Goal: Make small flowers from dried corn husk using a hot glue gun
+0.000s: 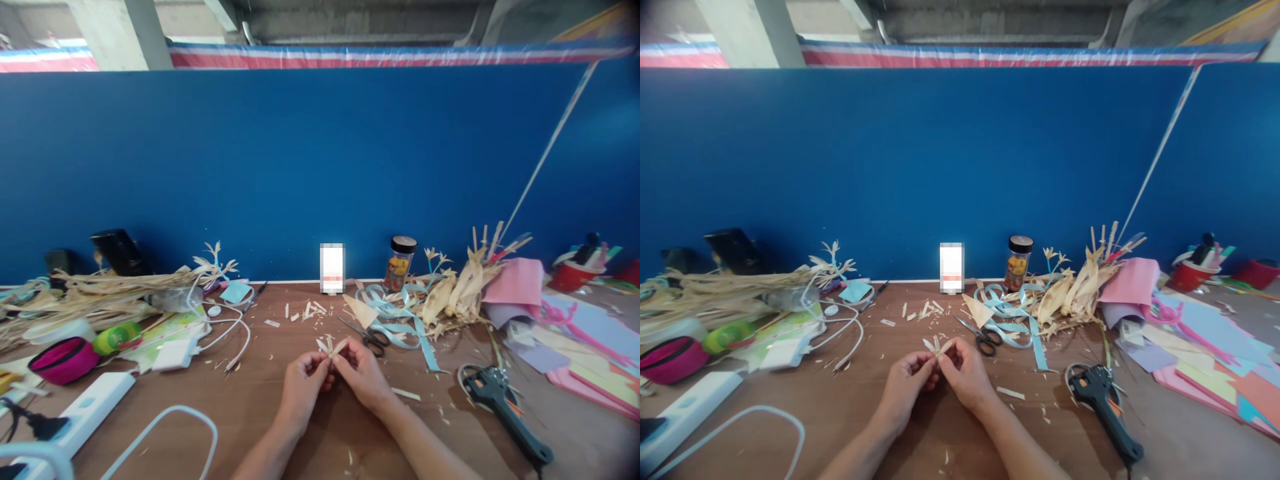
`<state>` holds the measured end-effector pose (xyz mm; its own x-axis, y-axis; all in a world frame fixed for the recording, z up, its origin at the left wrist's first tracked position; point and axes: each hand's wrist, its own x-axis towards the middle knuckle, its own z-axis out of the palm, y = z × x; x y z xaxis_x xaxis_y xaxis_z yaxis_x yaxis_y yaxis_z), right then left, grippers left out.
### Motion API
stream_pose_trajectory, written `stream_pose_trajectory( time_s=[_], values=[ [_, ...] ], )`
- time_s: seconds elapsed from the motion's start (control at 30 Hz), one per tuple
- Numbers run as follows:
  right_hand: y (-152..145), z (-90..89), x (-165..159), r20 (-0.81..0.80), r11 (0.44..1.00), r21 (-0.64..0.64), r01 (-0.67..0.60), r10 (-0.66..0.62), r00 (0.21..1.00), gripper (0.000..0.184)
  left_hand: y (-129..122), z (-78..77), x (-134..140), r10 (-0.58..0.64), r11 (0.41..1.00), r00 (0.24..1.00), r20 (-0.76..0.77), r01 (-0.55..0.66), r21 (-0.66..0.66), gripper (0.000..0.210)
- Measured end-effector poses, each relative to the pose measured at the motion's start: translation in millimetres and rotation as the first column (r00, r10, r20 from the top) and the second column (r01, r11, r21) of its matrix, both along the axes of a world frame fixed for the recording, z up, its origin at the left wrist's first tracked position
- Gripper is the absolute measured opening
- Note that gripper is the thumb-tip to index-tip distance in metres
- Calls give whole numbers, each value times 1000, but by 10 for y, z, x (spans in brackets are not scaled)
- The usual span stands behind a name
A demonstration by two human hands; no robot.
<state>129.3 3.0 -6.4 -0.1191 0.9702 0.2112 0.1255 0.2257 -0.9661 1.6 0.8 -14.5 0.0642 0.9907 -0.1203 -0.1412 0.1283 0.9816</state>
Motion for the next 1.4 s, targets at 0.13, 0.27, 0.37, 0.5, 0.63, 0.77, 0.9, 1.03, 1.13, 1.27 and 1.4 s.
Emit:
stream_pose_trajectory(
  time_s=[0.13,0.27,0.37,0.5,0.63,0.77,0.9,1.03,1.13,1.27,1.4],
  values=[
    [11,-13,13,19,999,20,34,-34,999,12,-7,14,4,-4,1000,1000,-28,4,-5,23],
    [14,-15,20,41,998,49,28,-30,999,12,-12,46,8,19,1000,999,-36,-19,1,24],
    [6,4,18,50,998,60,31,-34,998,12,-11,46,6,41,999,999,-18,-41,1,24],
    [0,24,16,62,997,59,42,-45,997,14,-11,26,1,43,999,999,-2,-43,-5,23],
    [8,15,18,75,996,72,53,-58,996,14,-18,39,2,47,999,999,0,-47,-12,26],
    [9,8,21,69,996,74,51,-56,996,12,-19,56,1,61,998,998,1,-61,-23,29],
    [1,16,17,54,997,63,32,-36,998,12,-15,49,-7,65,997,997,30,-64,-41,27],
    [11,-5,8,20,999,45,27,-28,999,10,-13,46,-10,59,997,997,50,-57,-47,26],
    [28,-34,22,23,998,18,54,-55,998,17,-8,51,-12,98,994,992,73,-95,-53,28],
    [27,-53,66,207,993,79,83,-98,973,21,4,56,-24,141,988,982,124,-131,-84,29],
    [-9,-33,68,375,980,182,76,-141,916,20,2,57,-33,133,989,980,151,-122,-80,28]
  ],
)
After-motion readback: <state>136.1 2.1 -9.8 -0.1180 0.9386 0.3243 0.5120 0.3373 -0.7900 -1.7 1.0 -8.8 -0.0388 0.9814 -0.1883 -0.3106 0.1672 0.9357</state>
